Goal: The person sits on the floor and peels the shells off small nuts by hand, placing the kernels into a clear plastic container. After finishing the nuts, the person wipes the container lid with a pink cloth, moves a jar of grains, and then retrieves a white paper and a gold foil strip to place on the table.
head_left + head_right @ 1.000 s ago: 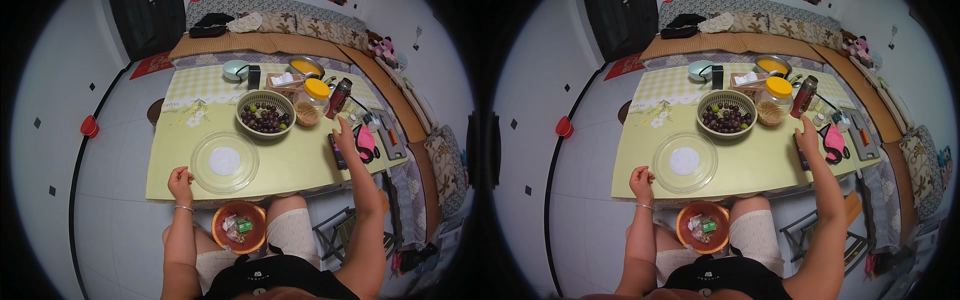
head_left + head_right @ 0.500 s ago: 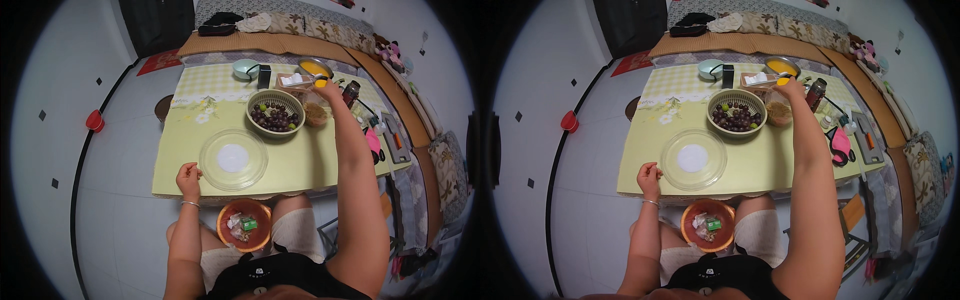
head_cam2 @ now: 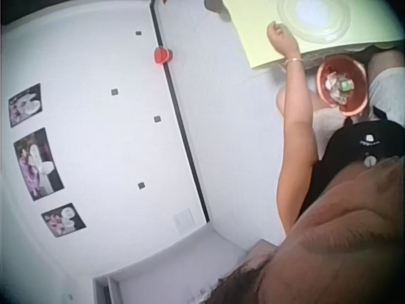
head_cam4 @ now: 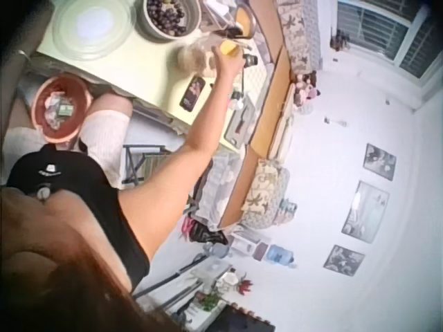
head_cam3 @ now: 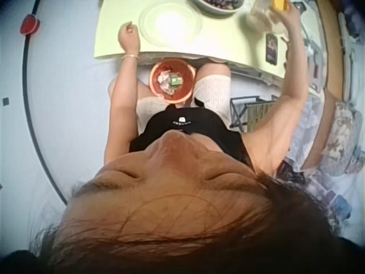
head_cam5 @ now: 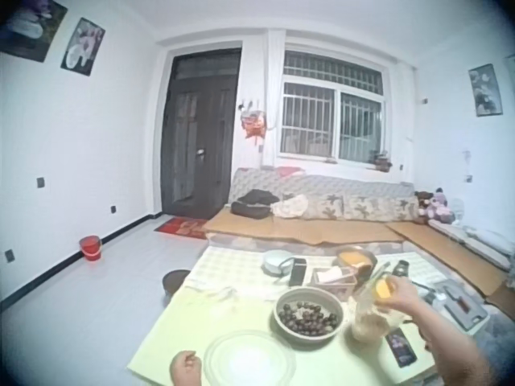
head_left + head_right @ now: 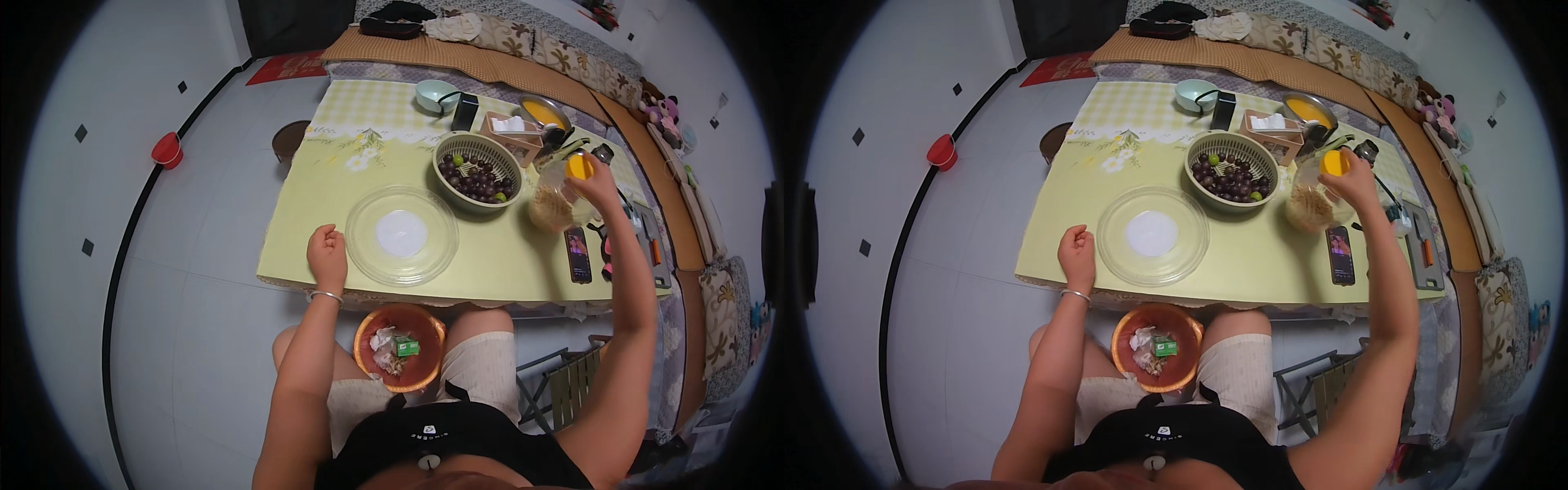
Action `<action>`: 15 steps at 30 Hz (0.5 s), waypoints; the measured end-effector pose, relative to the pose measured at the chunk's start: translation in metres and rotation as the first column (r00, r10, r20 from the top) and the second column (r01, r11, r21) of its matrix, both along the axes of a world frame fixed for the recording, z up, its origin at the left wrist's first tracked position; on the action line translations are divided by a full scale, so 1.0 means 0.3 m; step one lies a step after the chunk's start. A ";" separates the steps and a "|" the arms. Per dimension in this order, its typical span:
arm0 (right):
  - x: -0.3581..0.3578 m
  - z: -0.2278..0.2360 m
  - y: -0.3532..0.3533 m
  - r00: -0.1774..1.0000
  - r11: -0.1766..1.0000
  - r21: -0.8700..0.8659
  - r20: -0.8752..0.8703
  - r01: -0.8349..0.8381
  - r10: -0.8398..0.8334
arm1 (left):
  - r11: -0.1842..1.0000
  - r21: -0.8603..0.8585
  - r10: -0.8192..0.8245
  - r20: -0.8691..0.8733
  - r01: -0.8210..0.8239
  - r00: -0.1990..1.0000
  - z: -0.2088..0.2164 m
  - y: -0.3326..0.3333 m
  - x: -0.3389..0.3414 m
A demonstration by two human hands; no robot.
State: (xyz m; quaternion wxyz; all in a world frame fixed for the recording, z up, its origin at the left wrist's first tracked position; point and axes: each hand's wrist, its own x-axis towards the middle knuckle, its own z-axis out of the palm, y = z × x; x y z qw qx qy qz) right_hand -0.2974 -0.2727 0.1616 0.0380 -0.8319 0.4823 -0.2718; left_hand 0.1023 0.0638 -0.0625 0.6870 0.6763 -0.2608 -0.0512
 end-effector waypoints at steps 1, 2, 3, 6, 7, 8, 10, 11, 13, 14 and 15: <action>-0.038 0.013 0.018 0.998 1.000 0.000 -0.062 0.017 -0.017 | 0.999 0.045 0.000 0.007 0.000 1.000 -0.002 -0.014 -0.010; -0.031 0.041 0.080 0.995 0.999 0.022 -0.092 -0.027 0.029 | 0.995 0.103 0.010 0.062 -0.016 0.998 0.000 -0.017 -0.016; -0.001 0.098 0.180 0.990 0.996 0.046 -0.119 -0.072 0.077 | 0.987 0.159 0.017 0.118 -0.036 0.993 0.011 -0.014 -0.021; 0.088 0.199 0.417 0.948 0.951 0.078 -0.086 -0.299 0.305 | 0.948 0.305 0.003 0.262 -0.086 0.965 0.051 -0.005 -0.040; 0.122 0.211 0.467 0.926 0.929 0.069 -0.076 -0.364 0.369 | 0.939 0.329 -0.009 0.312 -0.099 0.950 0.061 -0.002 -0.044; 0.175 0.245 0.529 0.908 0.914 0.108 -0.112 -0.392 0.403 | 0.929 0.352 -0.021 0.360 -0.115 0.933 0.065 0.003 -0.043; 0.268 0.241 0.585 0.850 0.838 0.173 -0.014 -0.517 0.527 | 0.923 0.370 -0.036 0.347 -0.102 0.937 0.070 0.019 -0.031; 0.303 0.233 0.604 0.818 0.807 0.162 -0.002 -0.567 0.575 | 0.922 0.377 -0.052 0.336 -0.084 0.940 0.069 0.011 -0.036; 0.394 0.198 0.636 0.753 0.738 0.168 0.053 -0.654 0.656 | 0.917 0.395 -0.096 0.342 -0.050 0.935 0.073 0.010 -0.041; 0.443 0.179 0.653 0.724 0.703 0.184 0.096 -0.687 0.683 | 0.914 0.404 -0.118 0.346 -0.034 0.931 0.079 0.012 -0.043; 0.489 0.156 0.666 0.709 0.696 0.146 0.062 -0.703 0.703 | 0.916 0.400 -0.142 0.286 0.017 0.948 0.087 0.013 -0.045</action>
